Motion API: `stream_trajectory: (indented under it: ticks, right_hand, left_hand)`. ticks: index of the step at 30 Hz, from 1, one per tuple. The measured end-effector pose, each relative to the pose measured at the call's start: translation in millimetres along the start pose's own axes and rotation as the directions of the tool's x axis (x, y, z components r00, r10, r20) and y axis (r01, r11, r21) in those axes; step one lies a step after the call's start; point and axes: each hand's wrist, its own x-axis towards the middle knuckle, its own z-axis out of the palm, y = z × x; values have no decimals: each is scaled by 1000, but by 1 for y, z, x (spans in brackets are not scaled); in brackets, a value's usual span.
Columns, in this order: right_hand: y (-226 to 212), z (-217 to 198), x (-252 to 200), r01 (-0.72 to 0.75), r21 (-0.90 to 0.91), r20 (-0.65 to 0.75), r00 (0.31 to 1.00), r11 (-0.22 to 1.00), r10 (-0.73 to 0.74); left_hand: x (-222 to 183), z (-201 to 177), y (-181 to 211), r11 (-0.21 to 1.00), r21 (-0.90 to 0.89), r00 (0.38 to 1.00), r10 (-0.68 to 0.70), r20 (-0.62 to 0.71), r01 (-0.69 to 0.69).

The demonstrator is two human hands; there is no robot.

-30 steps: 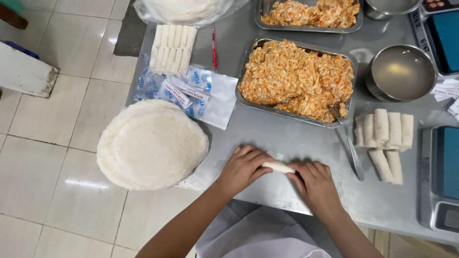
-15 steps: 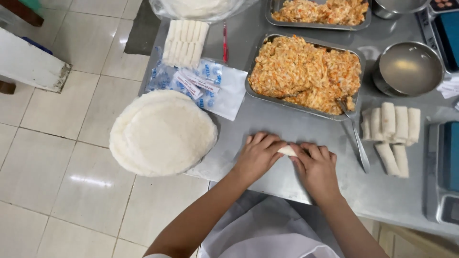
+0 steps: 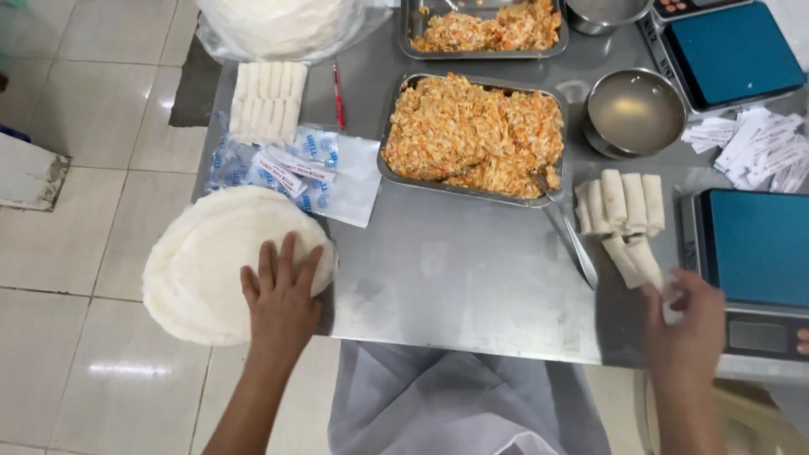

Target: The person is manually assembling lumpia by placing filling on wrappers and rolling them into cylinders on a production table.

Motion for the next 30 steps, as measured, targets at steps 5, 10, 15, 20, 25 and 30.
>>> stream_trajectory:
  ticks: [5, 10, 15, 20, 25, 30]
  right_hand:
    - [2, 18, 16, -155, -92, 154, 974, 984, 168]
    - [-16, 7, -34, 149, 274, -33, 989, 950, -146]
    - [-92, 43, -78, -357, 721, 589, 767, 594, -254]
    - [-87, 111, -104, -765, 643, 642, 529, 15, -554]
    - [-122, 45, -64, -887, 458, 871, 436, -51, 227]
    - [-77, 78, -54, -778, 624, 781, 617, -71, 101]
  left_hand:
    - [4, 14, 3, 995, -41, 973, -99, -207, 93]
    - [19, -89, 6, 262, -901, 832, -530, 166, 347]
    - [30, -121, 24, -285, -896, 680, -584, 444, 341]
    - [38, -94, 95, -892, -414, 478, -287, 830, 184]
    - [-33, -14, 122, 183, -979, 976, -215, 44, 85]
    - [-9, -4, 153, 353, -866, 886, 422, -191, -355]
